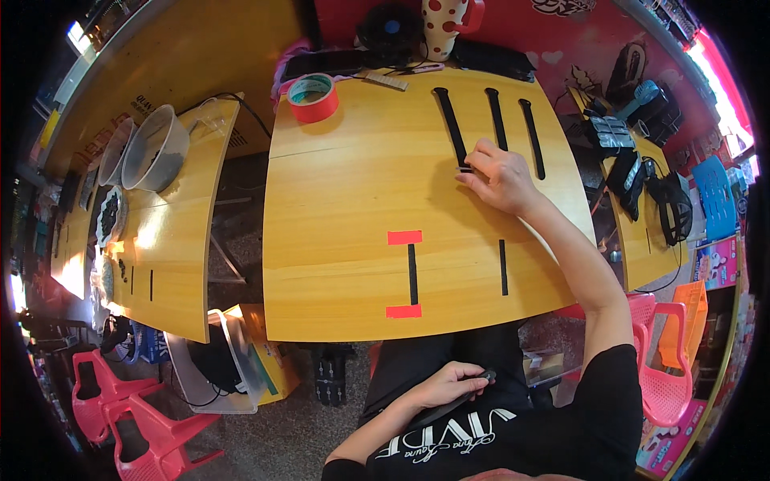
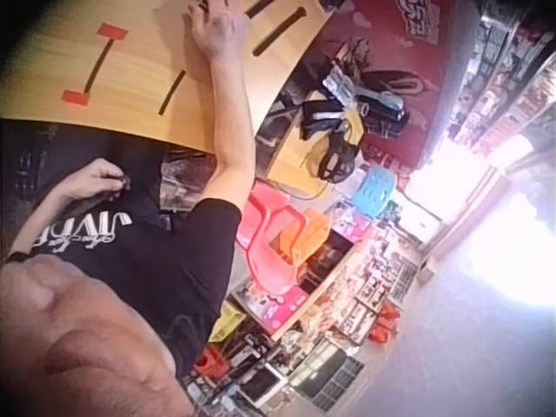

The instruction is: The recorder is assembling and organizing black textile straps by placing them onto a horizontal template strip on a wooden table.

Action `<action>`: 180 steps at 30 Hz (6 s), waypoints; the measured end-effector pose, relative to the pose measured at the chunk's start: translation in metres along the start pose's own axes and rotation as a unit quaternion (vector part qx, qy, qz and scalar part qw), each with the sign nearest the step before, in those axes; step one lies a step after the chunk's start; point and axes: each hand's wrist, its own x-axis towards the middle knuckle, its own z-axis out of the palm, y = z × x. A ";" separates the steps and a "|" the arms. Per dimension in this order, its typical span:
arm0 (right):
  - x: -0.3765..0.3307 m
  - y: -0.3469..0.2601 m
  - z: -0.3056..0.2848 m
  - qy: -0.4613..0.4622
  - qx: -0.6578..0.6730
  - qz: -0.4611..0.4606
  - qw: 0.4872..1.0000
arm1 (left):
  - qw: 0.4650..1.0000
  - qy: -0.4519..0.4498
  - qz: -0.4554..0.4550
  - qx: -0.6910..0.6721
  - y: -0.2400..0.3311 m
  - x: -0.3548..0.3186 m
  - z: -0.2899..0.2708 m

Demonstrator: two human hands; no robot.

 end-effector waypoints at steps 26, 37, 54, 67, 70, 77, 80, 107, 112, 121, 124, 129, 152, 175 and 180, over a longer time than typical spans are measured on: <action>-0.223 -0.248 -0.062 0.068 0.353 0.201 0.911 | 0.950 0.206 0.234 -0.028 0.034 -0.073 0.073; -0.233 -0.265 -0.086 0.142 0.189 0.113 0.965 | 0.926 0.248 0.281 0.045 0.031 -0.077 0.104; -0.223 -0.263 -0.088 0.153 0.169 0.094 0.969 | 0.925 0.257 0.275 0.057 0.033 -0.073 0.102; -0.224 -0.262 -0.093 0.133 0.132 0.069 0.980 | 0.916 0.275 0.275 0.093 0.033 -0.076 0.104; -0.228 -0.256 -0.096 0.092 0.072 0.051 0.992 | 0.916 0.280 0.255 0.134 0.037 -0.083 0.101; -0.225 -0.249 -0.108 0.032 -0.019 -0.068 0.997 | 0.880 0.285 0.248 0.289 0.042 -0.088 0.096; -0.221 -0.249 -0.112 0.027 -0.109 -0.117 0.987 | 0.856 0.283 0.244 0.358 0.043 -0.089 0.096; -0.210 -0.228 -0.084 0.034 0.039 -0.078 0.996 | 0.972 0.153 0.148 -0.103 0.036 -0.075 0.072; -0.215 -0.253 -0.067 0.087 -0.129 -0.080 0.985 | 0.933 0.251 0.231 -0.116 0.020 -0.069 0.073; -0.228 -0.270 -0.050 0.099 -0.032 -0.051 0.993 | 0.873 0.291 0.334 -0.206 0.021 -0.078 0.050; -0.216 -0.253 -0.060 0.087 0.073 0.010 0.993 | 0.907 0.235 0.283 -0.208 0.023 -0.082 0.052; -0.204 -0.246 -0.070 0.033 0.097 -0.034 0.994 | 0.915 0.254 0.280 -0.143 0.021 -0.086 0.057; -0.139 -0.191 -0.199 -0.088 0.293 -0.014 0.952 | 0.861 0.400 0.312 -0.041 0.076 -0.190 0.007; 0.016 -0.075 0.039 0.060 -0.020 -0.041 0.997 | 0.996 0.080 0.003 -0.045 0.004 0.018 -0.004; 0.023 -0.066 0.043 0.041 0.000 -0.005 0.999 | 0.996 0.064 -0.006 -0.061 0.002 0.020 -0.002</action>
